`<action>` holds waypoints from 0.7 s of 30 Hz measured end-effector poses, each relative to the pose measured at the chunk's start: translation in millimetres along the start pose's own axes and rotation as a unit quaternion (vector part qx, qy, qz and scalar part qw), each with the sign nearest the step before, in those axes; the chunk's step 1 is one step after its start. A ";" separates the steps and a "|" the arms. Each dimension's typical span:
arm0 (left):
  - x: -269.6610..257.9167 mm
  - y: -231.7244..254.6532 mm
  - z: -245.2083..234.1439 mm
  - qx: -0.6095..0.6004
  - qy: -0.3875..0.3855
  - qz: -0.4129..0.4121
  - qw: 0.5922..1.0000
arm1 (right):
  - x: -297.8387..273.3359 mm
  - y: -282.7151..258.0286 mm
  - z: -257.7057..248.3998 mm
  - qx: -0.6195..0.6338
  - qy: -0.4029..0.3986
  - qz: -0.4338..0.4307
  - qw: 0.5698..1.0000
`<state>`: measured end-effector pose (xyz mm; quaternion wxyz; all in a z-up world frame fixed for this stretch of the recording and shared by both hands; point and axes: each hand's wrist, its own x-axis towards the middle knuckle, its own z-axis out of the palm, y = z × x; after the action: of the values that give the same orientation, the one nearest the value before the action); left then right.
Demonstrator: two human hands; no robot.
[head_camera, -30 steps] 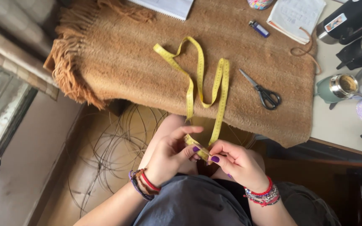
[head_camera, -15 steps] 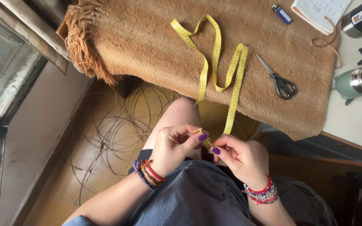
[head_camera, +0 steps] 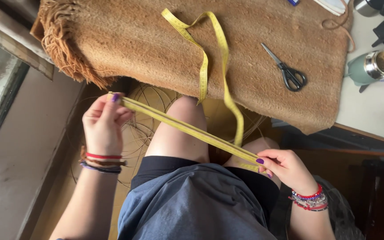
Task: Measuring and cutting thin fiber strips to specific lengths using a measuring tape and scissors.
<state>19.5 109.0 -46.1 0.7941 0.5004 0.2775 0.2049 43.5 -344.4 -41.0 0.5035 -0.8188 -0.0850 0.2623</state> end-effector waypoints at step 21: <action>-70.9 -10.2 83.0 0.415 -0.506 0.395 0.646 | 9.0 -80.9 19.8 -0.118 -0.079 -0.110 0.984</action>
<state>19.6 5.6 -10.0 0.3647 0.8654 -0.3348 0.0776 51.1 -286.5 19.2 0.4208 -0.8349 -0.2444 0.2572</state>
